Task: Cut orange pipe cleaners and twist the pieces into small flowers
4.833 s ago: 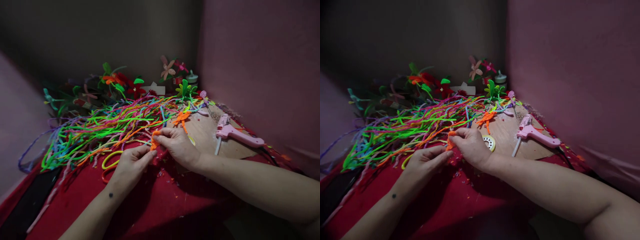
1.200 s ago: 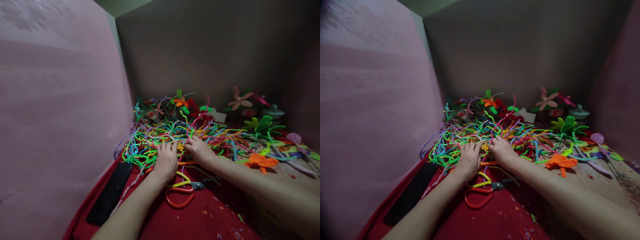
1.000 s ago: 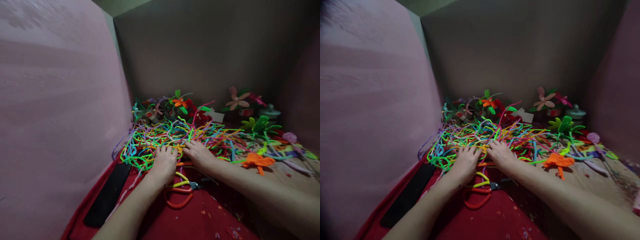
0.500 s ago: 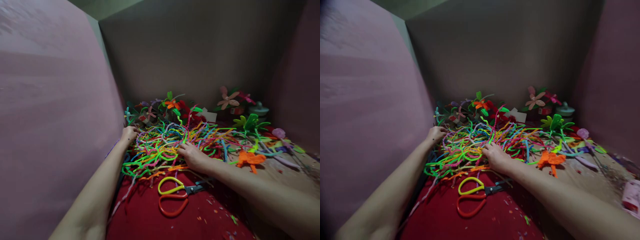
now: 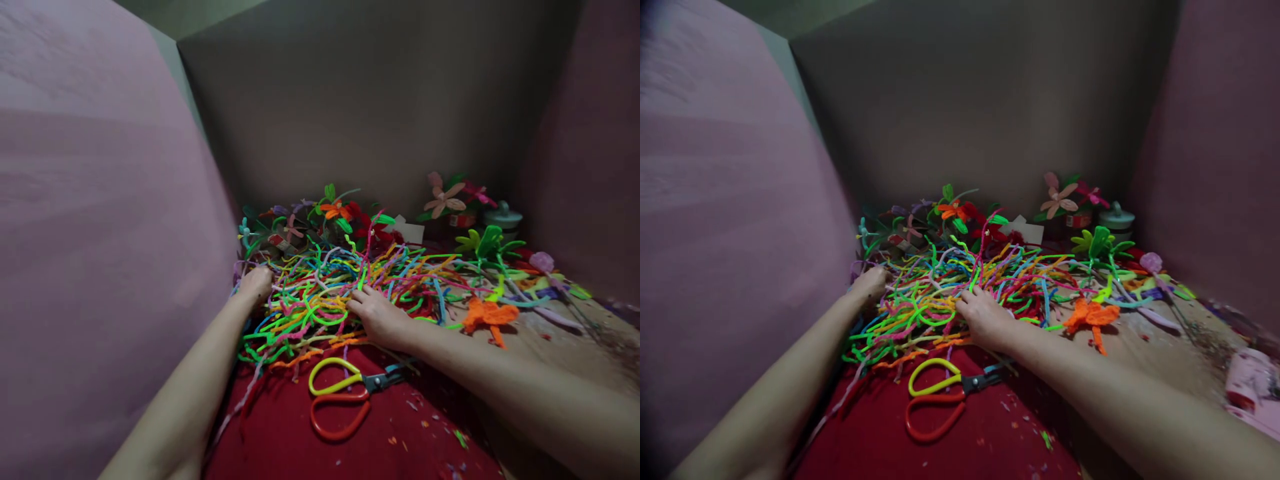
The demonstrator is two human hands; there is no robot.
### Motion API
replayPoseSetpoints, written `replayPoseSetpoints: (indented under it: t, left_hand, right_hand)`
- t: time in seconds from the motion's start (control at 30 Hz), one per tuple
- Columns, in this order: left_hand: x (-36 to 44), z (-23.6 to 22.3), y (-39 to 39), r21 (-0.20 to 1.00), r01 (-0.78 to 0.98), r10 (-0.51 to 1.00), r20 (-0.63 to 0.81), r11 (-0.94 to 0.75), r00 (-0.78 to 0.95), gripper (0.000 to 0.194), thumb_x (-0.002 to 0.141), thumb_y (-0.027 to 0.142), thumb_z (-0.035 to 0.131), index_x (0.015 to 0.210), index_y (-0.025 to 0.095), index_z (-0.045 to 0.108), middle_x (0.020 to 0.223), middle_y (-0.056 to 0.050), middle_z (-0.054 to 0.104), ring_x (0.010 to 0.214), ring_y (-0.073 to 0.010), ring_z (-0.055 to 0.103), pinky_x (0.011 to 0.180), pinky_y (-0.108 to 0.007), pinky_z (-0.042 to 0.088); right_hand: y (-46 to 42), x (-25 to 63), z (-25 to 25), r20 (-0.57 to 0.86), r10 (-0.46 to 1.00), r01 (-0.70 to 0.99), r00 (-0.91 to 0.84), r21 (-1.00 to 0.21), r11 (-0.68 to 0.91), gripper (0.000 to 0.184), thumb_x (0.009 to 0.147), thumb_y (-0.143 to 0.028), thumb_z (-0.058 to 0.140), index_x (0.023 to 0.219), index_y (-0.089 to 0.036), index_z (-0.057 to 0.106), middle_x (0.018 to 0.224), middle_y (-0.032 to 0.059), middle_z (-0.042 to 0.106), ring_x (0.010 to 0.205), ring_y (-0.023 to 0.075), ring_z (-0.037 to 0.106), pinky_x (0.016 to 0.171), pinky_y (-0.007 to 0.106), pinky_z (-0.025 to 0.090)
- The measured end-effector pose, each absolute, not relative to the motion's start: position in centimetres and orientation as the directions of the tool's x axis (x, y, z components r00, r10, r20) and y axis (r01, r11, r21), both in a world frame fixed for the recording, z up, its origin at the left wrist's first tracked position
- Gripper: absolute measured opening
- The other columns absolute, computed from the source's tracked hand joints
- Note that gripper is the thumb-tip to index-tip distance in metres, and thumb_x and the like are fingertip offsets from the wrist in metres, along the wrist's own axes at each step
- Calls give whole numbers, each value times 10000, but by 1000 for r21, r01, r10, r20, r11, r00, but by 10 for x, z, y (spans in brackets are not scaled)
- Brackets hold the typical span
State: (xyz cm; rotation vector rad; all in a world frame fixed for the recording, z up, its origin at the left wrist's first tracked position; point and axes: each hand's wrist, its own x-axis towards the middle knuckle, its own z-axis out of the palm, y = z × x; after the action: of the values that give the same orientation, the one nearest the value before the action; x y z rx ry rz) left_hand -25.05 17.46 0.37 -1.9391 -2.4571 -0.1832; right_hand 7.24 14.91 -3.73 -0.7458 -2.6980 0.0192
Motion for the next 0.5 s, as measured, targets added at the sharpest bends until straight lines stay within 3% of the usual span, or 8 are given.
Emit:
replayPoseSetpoints:
  t: [0.23, 0.5]
  left_hand:
    - [-268, 21, 160, 344, 882, 935, 33, 322, -354, 351, 844, 334, 554, 1146, 155, 549, 1177, -74, 561, 987, -231, 575, 794, -404, 507]
    - [-269, 18, 151, 704, 665, 859, 156, 250, -488, 350, 857, 329, 537, 1162, 156, 530, 1167, -87, 561, 982, -215, 578, 808, -420, 503]
  right_hand:
    - [148, 72, -37, 307, 507, 496, -805, -121, 860, 188, 755, -146, 556, 941, -129, 581, 1012, 121, 547, 900, 230, 412, 771, 356, 354]
    - [148, 72, -37, 320, 512, 504, -797, -113, 856, 192, 737, -112, 545, 925, -120, 584, 1000, 115, 557, 888, 231, 417, 756, 347, 365]
